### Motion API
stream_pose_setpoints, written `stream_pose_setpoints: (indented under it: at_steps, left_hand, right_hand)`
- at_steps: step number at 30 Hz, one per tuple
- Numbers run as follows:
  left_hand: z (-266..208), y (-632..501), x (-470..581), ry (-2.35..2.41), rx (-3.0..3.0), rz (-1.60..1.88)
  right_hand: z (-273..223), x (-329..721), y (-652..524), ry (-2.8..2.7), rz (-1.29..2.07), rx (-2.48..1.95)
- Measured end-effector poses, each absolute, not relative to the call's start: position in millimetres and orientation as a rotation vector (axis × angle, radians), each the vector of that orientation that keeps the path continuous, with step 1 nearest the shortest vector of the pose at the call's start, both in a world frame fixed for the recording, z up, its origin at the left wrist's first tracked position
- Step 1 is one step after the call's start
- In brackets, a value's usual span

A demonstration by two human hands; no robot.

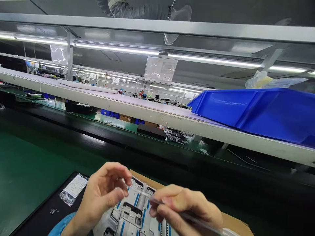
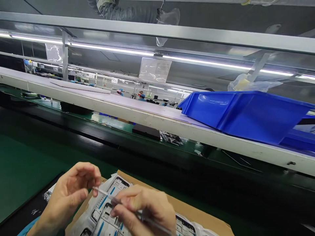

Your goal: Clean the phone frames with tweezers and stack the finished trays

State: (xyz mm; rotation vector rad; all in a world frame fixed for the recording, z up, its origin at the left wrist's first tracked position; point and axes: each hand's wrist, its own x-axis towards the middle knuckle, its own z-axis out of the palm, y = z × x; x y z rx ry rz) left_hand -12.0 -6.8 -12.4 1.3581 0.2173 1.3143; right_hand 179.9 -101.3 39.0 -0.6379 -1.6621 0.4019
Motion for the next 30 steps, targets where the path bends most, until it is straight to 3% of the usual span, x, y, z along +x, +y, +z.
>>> stream_pose_setpoints:
  at_steps: [5, 10, 15, 22, 30]
  left_hand:
    - [-54, 21, -17, 0.805, 1.918, 1.079]
    - [-91, 11, -8, 0.875, 2.152, 0.702]
    - [-90, 5, 0, 0.969, 2.231, 0.523]
    - [-78, 4, 3, 0.95, 1.987, 0.632]
    - [-13, -3, 14, 0.525, 1.423, 0.927]
  right_hand:
    - [59, 207, -117, -1.569, 0.266, -0.717]
    - [57, 219, -136, -1.485, 0.146, -0.705]
    - [52, 224, -143, -1.523, 0.132, -0.659]
    - [59, 220, -147, -1.558, 0.174, -0.575]
    - [50, 212, -140, -1.771, -0.005, -0.716]
